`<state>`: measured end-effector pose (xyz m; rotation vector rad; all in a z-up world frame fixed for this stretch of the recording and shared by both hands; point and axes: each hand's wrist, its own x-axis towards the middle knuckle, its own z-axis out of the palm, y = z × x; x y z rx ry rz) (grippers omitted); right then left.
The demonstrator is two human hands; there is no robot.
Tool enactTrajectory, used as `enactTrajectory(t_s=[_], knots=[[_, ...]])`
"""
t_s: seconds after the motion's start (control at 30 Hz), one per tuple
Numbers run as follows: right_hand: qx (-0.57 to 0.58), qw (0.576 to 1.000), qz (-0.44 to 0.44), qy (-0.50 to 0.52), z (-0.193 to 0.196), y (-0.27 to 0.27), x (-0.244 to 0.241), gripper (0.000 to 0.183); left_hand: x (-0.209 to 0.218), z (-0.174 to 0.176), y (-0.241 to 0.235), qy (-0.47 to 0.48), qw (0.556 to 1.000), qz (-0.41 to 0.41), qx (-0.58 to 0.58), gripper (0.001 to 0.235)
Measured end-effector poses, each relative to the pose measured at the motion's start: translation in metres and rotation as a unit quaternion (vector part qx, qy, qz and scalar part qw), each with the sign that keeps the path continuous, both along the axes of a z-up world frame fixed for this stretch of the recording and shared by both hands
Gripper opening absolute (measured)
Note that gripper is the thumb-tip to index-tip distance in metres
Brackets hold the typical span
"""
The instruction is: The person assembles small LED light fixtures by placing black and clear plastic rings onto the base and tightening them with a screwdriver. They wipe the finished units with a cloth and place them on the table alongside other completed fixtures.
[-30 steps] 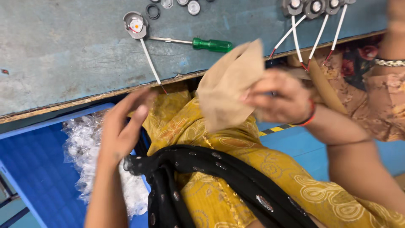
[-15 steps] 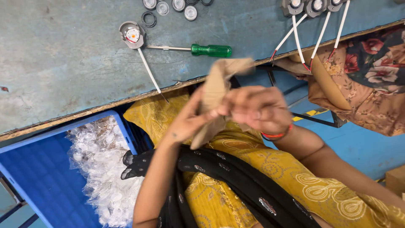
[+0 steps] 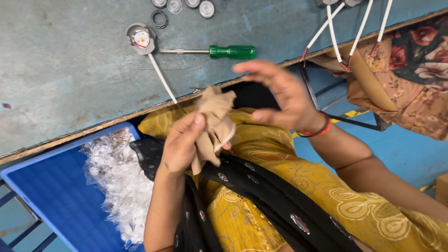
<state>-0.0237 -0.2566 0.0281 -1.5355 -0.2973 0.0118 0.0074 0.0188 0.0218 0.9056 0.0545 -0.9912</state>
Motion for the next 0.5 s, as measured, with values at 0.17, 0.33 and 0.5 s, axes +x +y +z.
enactTrajectory(t_s=[0.17,0.33,0.5], knots=[[-0.029,0.989,0.115,0.087,-0.034,0.01,-0.001,0.044,0.002,0.004,-0.011,-0.227,0.97,-0.03,0.076,0.039],[0.18,0.961,-0.138,0.159,-0.051,-0.037,-0.037,0.023,0.016,0.017,0.004,-0.479,0.774,-0.021,0.413,0.044],[0.214,0.922,-0.261,0.187,-0.057,-0.068,-0.042,0.03,0.027,0.011,0.037,-0.48,0.857,-0.081,0.167,0.023]])
